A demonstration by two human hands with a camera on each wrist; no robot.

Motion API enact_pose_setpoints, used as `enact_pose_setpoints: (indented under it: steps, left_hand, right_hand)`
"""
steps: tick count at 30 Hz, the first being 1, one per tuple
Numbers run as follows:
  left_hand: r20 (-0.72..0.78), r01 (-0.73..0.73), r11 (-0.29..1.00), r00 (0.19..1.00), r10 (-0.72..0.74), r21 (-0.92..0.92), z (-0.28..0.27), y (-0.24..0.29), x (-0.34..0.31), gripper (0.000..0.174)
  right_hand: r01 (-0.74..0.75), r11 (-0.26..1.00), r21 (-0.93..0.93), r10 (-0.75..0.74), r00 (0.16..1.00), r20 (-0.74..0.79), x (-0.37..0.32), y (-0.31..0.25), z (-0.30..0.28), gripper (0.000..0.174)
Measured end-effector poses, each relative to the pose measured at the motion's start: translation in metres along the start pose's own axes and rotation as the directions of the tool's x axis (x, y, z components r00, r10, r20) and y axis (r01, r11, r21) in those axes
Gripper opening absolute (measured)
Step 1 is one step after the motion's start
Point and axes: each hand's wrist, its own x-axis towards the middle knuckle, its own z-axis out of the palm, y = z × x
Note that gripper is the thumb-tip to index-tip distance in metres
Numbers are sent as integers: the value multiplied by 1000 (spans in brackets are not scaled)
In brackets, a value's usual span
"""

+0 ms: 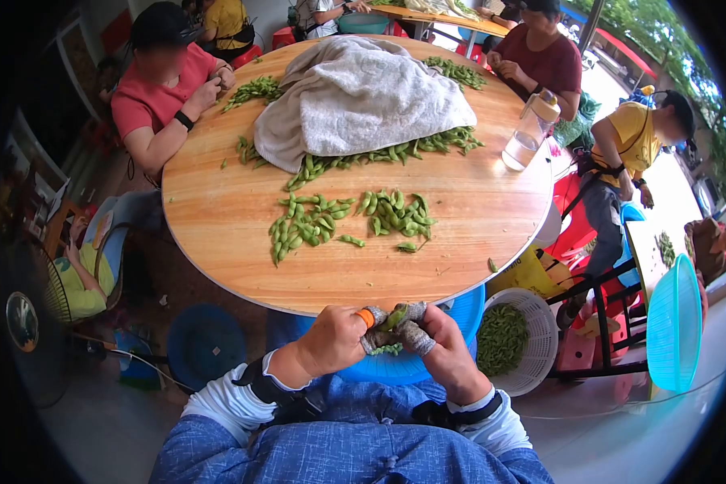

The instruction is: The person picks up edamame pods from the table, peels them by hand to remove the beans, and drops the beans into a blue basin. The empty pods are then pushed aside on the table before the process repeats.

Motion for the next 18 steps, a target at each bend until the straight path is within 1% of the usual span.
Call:
enact_pose_setpoints:
  steps: [3, 6, 8, 9, 10, 14, 16, 18]
  left_hand:
    - [66, 70, 998, 995, -69, -7, -2, 1, -2, 24]
    - [35, -10, 1000, 999, 11, -14, -2, 2, 2, 26]
    - [15, -28, 999, 999, 28, 27, -3, 4, 3, 25]
    - [13, -45, 998, 999, 44, 40, -3, 5, 5, 25]
    - [33, -35, 999, 999, 34, 38, -3, 6, 6, 25]
    - [100, 3, 999, 995, -7, 42, -6, 4, 4, 25]
    - [136, 51, 999, 989, -52, 16, -7, 6, 4, 25]
    - [141, 24, 999, 989, -30, 42, -6, 5, 5, 25]
  right_hand:
    - [8, 1000, -15, -8, 1000, 16, -2, -3, 1, 24]
    - [32, 999, -22, -31, 999, 18, -3, -4, 2, 24]
    - [61, 997, -37, -61, 998, 7, -3, -1, 3, 24]
    - [86, 996, -38, -85, 996, 28, -2, 6, 1, 24]
    - [111, 993, -39, -109, 993, 48, -1, 11, -1, 24]
    - [99, 988, -116, -90, 993, 81, -2, 10, -4, 24]
    - [110, 990, -86, -103, 991, 82, -2, 8, -3, 24]
    - [111, 991, -74, -105, 991, 81, -3, 9, -3, 24]
